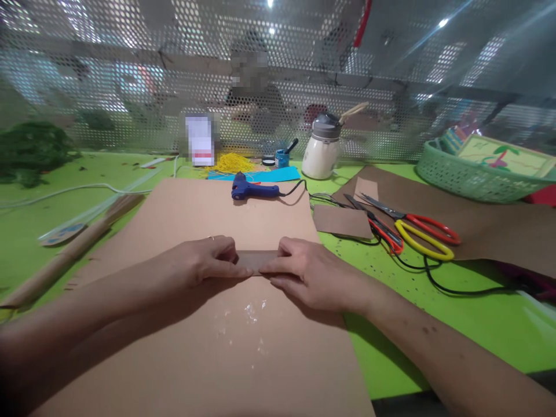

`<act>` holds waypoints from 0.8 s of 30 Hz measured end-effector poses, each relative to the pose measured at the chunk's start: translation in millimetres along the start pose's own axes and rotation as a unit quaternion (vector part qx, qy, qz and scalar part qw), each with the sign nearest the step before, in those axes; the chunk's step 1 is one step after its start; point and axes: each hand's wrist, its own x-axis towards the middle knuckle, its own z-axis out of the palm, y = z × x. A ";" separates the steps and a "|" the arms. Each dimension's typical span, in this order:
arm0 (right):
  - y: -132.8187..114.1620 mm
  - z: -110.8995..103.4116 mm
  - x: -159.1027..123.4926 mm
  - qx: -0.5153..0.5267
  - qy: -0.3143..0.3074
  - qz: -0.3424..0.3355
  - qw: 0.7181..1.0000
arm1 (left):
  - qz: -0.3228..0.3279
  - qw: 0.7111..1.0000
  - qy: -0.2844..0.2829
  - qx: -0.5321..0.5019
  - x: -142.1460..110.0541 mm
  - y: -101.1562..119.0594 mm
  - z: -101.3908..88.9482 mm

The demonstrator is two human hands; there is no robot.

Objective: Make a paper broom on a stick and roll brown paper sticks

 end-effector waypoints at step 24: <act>-16.1 2.2 -12.1 -0.207 -0.021 -0.006 0.978 | 0.013 0.995 -0.003 0.096 -1.2 13.9 -0.3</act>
